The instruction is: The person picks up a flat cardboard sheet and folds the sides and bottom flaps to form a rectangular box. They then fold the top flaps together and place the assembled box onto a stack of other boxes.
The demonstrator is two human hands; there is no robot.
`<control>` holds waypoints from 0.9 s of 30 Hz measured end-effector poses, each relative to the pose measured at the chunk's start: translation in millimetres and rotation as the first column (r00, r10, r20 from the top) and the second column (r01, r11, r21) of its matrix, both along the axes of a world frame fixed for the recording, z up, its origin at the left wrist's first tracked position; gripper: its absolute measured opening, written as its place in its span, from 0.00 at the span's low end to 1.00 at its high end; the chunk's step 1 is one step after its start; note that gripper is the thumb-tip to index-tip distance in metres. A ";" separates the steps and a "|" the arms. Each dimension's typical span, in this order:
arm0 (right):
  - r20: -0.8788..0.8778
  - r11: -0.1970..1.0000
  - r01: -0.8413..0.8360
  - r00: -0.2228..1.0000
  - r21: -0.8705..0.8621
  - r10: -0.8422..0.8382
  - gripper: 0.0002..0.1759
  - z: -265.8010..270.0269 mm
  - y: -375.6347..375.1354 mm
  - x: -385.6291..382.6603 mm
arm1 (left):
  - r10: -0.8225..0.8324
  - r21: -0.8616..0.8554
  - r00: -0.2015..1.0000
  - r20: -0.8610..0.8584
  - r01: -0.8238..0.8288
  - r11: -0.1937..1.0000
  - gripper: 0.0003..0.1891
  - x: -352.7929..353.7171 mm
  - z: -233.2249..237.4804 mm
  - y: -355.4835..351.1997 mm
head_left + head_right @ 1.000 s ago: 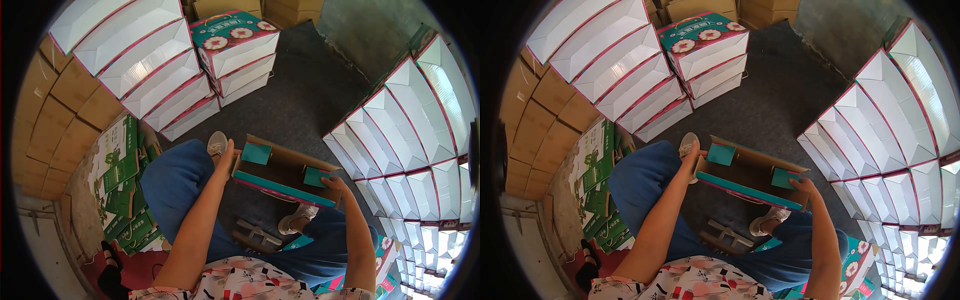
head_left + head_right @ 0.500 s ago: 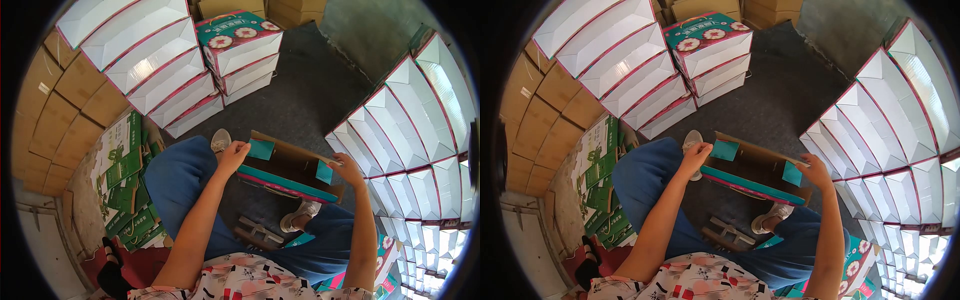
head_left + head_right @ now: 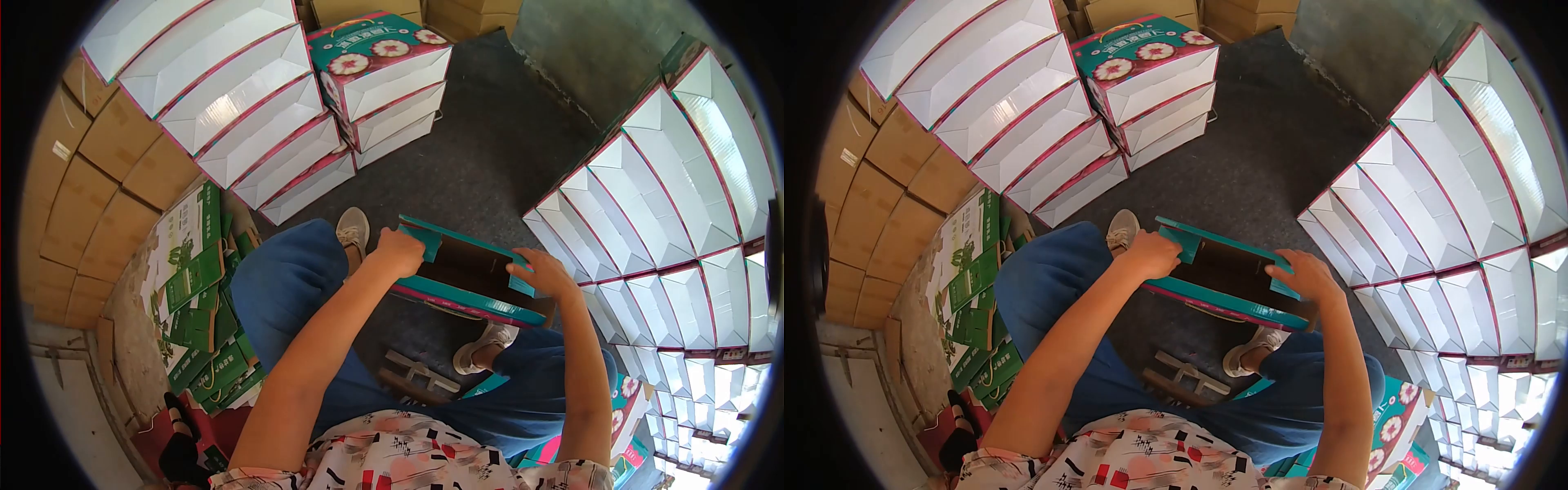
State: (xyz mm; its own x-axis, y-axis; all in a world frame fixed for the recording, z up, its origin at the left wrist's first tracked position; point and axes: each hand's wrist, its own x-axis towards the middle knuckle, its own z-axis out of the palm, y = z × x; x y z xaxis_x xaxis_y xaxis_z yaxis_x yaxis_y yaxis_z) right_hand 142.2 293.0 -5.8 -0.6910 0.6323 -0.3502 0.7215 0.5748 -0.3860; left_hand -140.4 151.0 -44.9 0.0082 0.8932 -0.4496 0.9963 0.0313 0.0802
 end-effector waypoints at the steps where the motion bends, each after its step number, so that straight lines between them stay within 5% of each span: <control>1: -0.016 0.998 0.021 1.000 -0.059 -0.022 0.33 1.4 -2.0 -3.1 | -0.023 -0.108 0.999 -0.032 0.020 0.994 0.14 1.5 -3.8 5.2; 4: -0.005 0.977 0.057 0.998 -0.204 -0.060 0.39 -2.5 -4.0 -6.4 | 0.000 -0.216 1.000 -0.012 -0.003 0.976 0.16 6.3 -13.9 9.9; 10: 0.036 0.985 -0.097 0.994 -0.145 0.103 0.39 -26.5 3.9 -1.8 | -0.100 -0.234 0.995 -0.031 0.090 0.968 0.18 3.6 22.5 -2.9; 13: 0.086 0.982 -0.180 0.979 -0.057 0.185 0.41 -30.1 2.2 -2.2 | -0.032 -0.055 0.999 -0.034 0.030 0.998 0.16 -1.7 35.6 -31.8; 16: 0.116 0.974 -0.211 0.973 0.083 0.201 0.45 -40.5 -1.9 -6.5 | 0.107 0.370 0.993 0.042 -0.115 0.922 0.16 -9.2 24.7 -50.7; 22: 0.231 0.950 -0.244 0.953 0.194 0.197 0.44 -40.6 -13.7 -21.2 | 0.365 0.192 0.868 0.338 -0.443 0.876 0.24 -12.8 31.8 -47.3; 27: 0.226 0.940 -0.221 0.960 0.259 0.163 0.44 -49.8 -16.1 -22.9 | 0.274 0.199 0.833 0.481 -0.408 0.891 0.26 -30.2 14.9 -44.4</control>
